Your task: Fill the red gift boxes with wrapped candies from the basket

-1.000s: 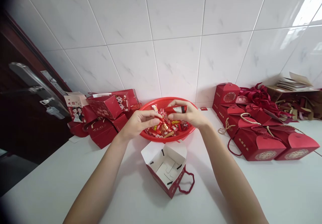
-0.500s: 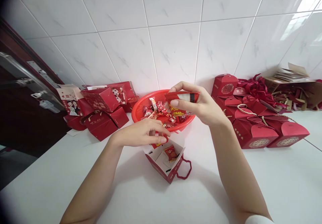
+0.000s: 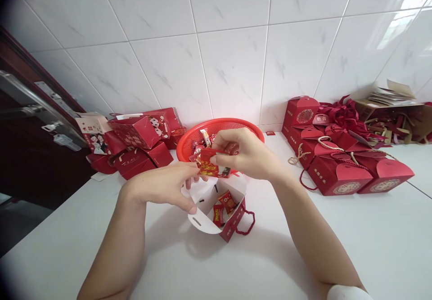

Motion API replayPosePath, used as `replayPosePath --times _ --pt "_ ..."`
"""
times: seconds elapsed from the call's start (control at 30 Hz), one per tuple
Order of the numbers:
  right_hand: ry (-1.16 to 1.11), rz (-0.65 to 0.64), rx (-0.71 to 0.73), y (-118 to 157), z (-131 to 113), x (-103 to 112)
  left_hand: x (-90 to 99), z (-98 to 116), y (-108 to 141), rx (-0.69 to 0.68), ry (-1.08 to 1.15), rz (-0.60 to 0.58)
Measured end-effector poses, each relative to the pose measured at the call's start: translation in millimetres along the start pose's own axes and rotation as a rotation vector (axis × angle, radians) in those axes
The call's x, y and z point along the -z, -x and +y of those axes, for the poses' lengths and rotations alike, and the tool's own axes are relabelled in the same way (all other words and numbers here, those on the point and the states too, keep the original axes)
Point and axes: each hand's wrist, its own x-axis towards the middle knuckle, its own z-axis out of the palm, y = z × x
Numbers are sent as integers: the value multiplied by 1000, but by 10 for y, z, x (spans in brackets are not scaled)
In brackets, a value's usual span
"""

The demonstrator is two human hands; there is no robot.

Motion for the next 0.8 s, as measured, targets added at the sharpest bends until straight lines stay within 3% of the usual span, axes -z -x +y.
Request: replayPosePath --times 0.23,0.47,0.7,0.8 --pt "261 -323 -78 23 73 -136 9 15 -6 -39 -35 1" --pt "677 -323 -223 30 92 -236 -5 -3 29 -23 5 33" --pt "737 -616 -154 89 49 -304 -12 -19 31 -34 -20 18" --pt "719 -608 -125 116 117 -428 -13 -11 42 -35 -14 24"
